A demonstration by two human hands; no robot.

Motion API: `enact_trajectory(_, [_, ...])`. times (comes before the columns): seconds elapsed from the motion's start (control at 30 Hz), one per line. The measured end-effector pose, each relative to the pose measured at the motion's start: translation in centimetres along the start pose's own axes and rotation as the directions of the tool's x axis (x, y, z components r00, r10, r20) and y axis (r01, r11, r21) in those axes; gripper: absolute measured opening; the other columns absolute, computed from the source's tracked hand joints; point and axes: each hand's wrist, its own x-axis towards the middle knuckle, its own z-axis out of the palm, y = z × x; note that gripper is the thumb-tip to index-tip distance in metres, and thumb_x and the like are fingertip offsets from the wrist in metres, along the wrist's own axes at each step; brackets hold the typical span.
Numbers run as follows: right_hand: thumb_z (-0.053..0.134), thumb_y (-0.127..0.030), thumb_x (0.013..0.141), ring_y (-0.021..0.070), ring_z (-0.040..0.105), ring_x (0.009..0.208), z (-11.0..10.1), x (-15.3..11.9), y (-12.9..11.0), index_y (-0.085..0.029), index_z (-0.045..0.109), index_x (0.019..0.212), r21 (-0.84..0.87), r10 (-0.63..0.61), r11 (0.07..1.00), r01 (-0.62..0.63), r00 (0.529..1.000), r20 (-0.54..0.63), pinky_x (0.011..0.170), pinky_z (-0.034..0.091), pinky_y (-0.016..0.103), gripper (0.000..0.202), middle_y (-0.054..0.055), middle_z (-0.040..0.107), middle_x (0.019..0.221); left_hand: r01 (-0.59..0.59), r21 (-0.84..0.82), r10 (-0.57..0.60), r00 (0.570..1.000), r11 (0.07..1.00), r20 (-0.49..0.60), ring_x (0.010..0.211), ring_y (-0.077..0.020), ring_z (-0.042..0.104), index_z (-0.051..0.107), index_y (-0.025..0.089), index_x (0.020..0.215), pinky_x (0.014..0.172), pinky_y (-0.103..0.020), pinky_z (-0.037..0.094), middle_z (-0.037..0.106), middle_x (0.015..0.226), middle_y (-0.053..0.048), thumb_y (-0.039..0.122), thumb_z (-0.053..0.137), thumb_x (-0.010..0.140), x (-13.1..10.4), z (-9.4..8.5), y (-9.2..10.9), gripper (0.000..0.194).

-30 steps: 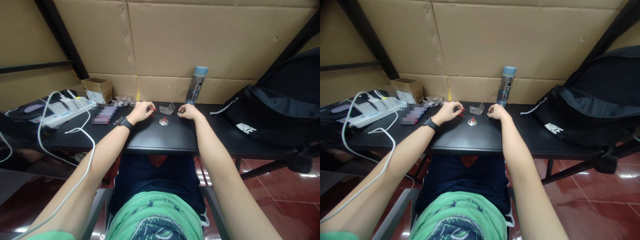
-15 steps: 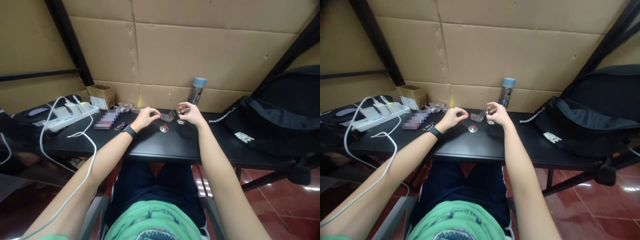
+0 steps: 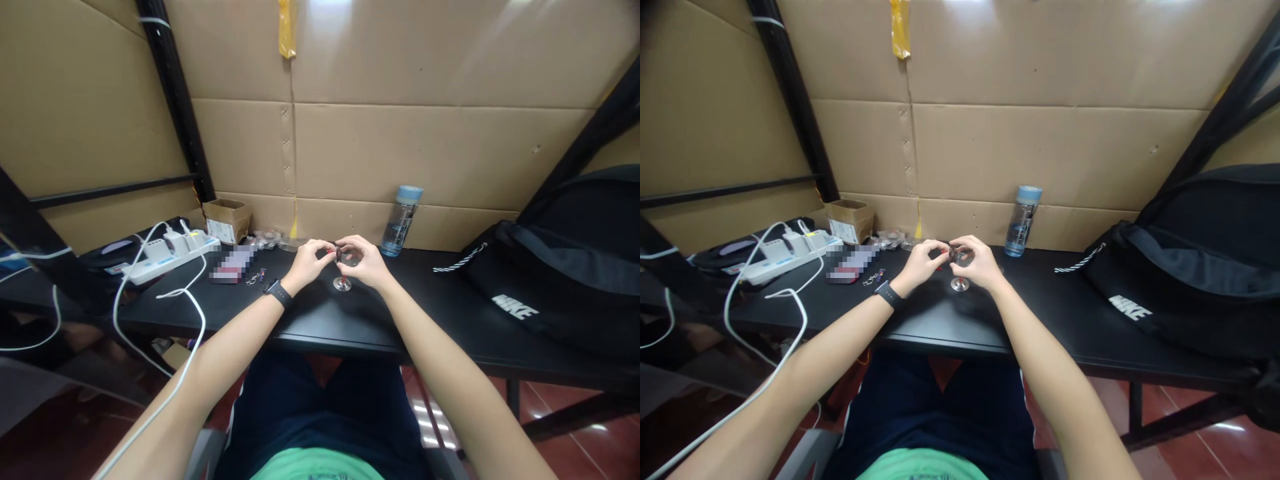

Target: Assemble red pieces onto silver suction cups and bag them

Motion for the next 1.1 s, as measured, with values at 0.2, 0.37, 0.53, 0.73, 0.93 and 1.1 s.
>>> enact_trajectory(0.2, [0.077,-0.022,0.069,0.0228,0.072,0.098,0.2,0.0,0.4,-0.022,0.068,0.114,0.000,-0.004,1.000,0.004,1.000,-0.007,0.077,0.059,0.031,0.046,0.007,0.068,0.116,0.008,0.063,-0.006,1.000,0.998,-0.020,0.105,-0.0232,0.063,0.074,0.024,0.092,0.100,-0.040,0.047,0.071,0.103,-0.005,0.030,0.069,0.089,-0.2,0.2,0.3,0.008])
enact_trajectory(0.37, [0.078,-0.023,0.070,0.0224,0.073,0.097,0.4,0.0,0.5,-0.022,0.068,0.114,0.009,-0.011,1.000,0.011,1.000,-0.015,0.075,0.058,0.030,0.046,0.007,0.068,0.116,-0.010,0.197,0.028,0.996,0.980,-0.087,0.121,-0.0266,0.055,0.075,0.024,0.090,0.107,-0.046,0.039,0.060,0.121,-0.007,0.026,0.072,0.088,-0.3,0.2,0.6,0.005])
enact_trajectory(0.53, [0.080,-0.023,0.069,0.0218,0.073,0.093,0.3,0.0,0.9,-0.022,0.070,0.114,0.027,-0.008,1.000,0.009,0.999,-0.049,0.073,0.057,0.030,0.046,0.007,0.069,0.115,-0.055,0.224,0.067,0.997,0.973,-0.045,0.121,-0.0263,0.053,0.076,0.025,0.090,0.106,-0.046,0.039,0.060,0.121,-0.006,0.025,0.071,0.088,-0.3,0.2,0.7,0.004])
enact_trajectory(0.73, [0.080,-0.024,0.070,0.0231,0.073,0.095,0.3,0.0,1.1,-0.023,0.070,0.114,0.046,0.001,0.999,0.001,0.999,-0.041,0.072,0.057,0.031,0.046,0.007,0.070,0.115,-0.039,0.174,0.048,0.998,0.984,-0.047,0.118,-0.0251,0.054,0.075,0.025,0.090,0.104,-0.045,0.039,0.060,0.119,-0.006,0.027,0.070,0.090,-0.3,0.1,0.6,0.005])
enact_trajectory(0.93, [0.080,-0.023,0.071,0.0229,0.073,0.097,0.5,-0.1,1.2,-0.022,0.070,0.115,0.073,-0.008,0.997,0.009,1.000,-0.009,0.075,0.057,0.031,0.045,0.008,0.070,0.115,-0.034,0.185,0.037,0.999,0.982,-0.011,0.115,-0.0254,0.054,0.074,0.024,0.091,0.102,-0.044,0.040,0.061,0.115,-0.006,0.026,0.069,0.090,-0.2,0.2,0.1,0.005])
enact_trajectory(1.1, [0.080,-0.025,0.071,0.0232,0.073,0.096,0.5,-0.1,1.3,-0.022,0.070,0.114,0.058,-0.001,0.998,0.002,1.000,-0.011,0.075,0.059,0.032,0.045,0.008,0.071,0.115,-0.079,0.179,0.076,0.997,0.981,0.024,0.112,-0.0243,0.054,0.072,0.024,0.092,0.100,-0.042,0.041,0.062,0.112,-0.005,0.024,0.069,0.089,-0.2,0.1,-0.2,0.004])
